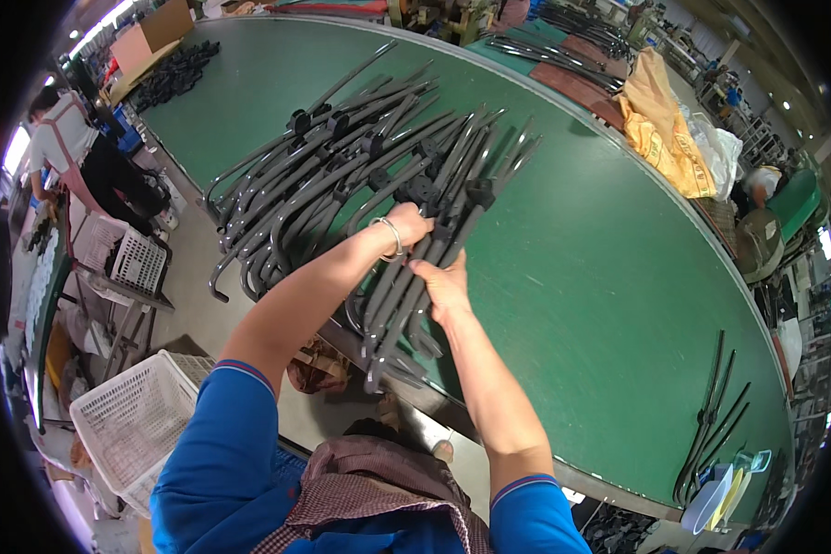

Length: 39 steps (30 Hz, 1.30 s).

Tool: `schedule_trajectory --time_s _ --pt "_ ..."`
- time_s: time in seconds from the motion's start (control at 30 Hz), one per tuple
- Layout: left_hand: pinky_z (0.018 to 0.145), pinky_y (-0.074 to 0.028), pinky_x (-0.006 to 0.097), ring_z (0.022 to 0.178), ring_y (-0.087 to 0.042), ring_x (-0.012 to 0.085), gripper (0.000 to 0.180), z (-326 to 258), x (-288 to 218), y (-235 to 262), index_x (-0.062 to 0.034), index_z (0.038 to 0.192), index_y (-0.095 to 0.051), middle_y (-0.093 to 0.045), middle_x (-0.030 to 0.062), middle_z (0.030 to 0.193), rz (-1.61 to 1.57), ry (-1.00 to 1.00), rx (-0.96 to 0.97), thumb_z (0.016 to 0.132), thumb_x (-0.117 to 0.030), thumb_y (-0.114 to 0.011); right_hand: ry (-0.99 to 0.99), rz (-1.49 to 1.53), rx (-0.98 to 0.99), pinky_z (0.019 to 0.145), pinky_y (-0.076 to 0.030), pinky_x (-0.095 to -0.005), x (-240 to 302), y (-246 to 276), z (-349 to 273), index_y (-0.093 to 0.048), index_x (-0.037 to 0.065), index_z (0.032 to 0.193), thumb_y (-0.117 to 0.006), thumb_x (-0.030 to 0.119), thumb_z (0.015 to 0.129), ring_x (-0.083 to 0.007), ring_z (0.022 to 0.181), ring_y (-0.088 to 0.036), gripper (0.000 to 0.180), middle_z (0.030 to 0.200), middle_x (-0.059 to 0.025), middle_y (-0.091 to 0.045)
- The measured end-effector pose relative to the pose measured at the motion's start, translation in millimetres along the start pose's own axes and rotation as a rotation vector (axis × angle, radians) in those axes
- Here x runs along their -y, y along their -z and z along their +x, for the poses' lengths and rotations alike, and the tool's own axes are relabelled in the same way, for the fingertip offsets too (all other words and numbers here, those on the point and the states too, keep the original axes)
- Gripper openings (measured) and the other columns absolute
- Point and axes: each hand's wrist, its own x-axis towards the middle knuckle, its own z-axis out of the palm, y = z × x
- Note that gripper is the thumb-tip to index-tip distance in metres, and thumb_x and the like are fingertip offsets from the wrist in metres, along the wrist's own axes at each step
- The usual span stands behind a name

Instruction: The person repeatedly picks a long metal rod and a small black plastic piece, inserts the plastic piece onto the rod using a press machine, and places the assembled unit on a green workbench. The person also moves a batch of finished rods from a white basket to the workbench.

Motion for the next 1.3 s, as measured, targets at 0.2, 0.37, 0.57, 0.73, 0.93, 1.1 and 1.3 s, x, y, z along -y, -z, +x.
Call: schedule_trajectory --time_s 0.2,0.37,0.57,0.73,0.93,1.1,1.3 --pt "0.077 -0.055 0.044 0.092 -0.067 0.0333 0.019 -7.1 12.4 38.2 -0.0009 0.090 -0.068 -0.067 0.0207 0.095 0.628 -0.203 -0.395 0.079 -0.014 -0.062 0.087 -0.389 -0.118 0.094 -0.045 -0.0403 -13.6 -33.8 6.5 -0.025 0.003 0.140 -0.071 -0.003 0.071 -0.0269 0.105 -0.055 0.083 0.120 -0.0161 -0.054" --pt "0.069 -0.051 0.041 0.090 -0.062 0.0278 0.017 -56.1 -23.7 21.7 -0.0078 0.089 -0.070 -0.066 0.0108 0.093 0.705 -0.293 -0.659 0.075 -0.014 -0.061 -0.067 -0.347 -0.264 0.099 -0.041 -0.0438 -33.0 -15.5 1.3 -0.015 -0.001 0.145 -0.071 0.020 0.082 -0.0299 0.118 -0.049 0.086 0.138 -0.0203 -0.042" --pt "0.081 -0.045 0.040 0.099 -0.053 0.0303 0.031 -186.2 20.8 9.0 -0.0032 0.100 -0.061 -0.055 0.0118 0.105 0.171 -0.545 -0.927 0.070 -0.008 -0.064 -0.218 -0.838 0.240 0.103 -0.037 -0.0473 9.0 75.9 6.5 -0.028 0.006 0.147 -0.063 0.055 0.085 -0.0279 0.129 -0.042 0.087 0.143 -0.0152 -0.042" --pt "0.081 -0.049 0.038 0.095 -0.055 0.0295 0.033 -320.3 103.7 -44.7 -0.0051 0.101 -0.059 -0.057 0.0111 0.101 0.191 -0.140 -1.107 0.069 -0.007 -0.067 0.314 -0.994 0.154 0.070 -0.049 -0.0274 25.1 122.6 -3.6 -0.059 0.007 0.125 -0.062 0.028 0.093 -0.0138 0.088 -0.057 0.039 0.109 -0.0049 -0.064" --pt "0.078 -0.050 0.042 0.094 -0.059 0.0315 0.026 -439.5 155.4 -166.9 -0.0067 0.102 -0.060 -0.057 0.0114 0.098 -0.060 0.238 -1.014 0.076 -0.010 -0.064 0.464 -0.711 0.494 0.064 -0.044 -0.0234 15.5 59.6 -114.8 -0.064 0.003 0.111 -0.055 0.011 0.096 -0.0096 0.075 -0.052 0.019 0.094 -0.0030 -0.062" --pt "0.080 -0.050 0.043 0.097 -0.060 0.0317 0.027 -535.0 163.7 -234.8 -0.0057 0.102 -0.059 -0.059 0.0114 0.102 -0.057 0.297 -0.919 0.076 -0.011 -0.065 0.314 -0.759 1.000 0.061 -0.043 -0.0207 -51.4 14.6 -211.7 -0.064 0.003 0.108 -0.057 0.011 0.096 -0.0074 0.072 -0.050 0.017 0.084 -0.0014 -0.059" --pt "0.079 -0.050 0.041 0.093 -0.060 0.0300 0.028 -698.3 196.1 -320.3 -0.0073 0.106 -0.059 -0.060 0.0096 0.100 -0.033 0.495 -1.048 0.079 -0.014 -0.064 0.256 -0.955 1.604 0.066 -0.047 -0.0240 -170.9 23.0 -388.7 -0.064 0.003 0.105 -0.060 0.011 0.092 -0.0101 0.072 -0.055 0.015 0.083 -0.0023 -0.061"
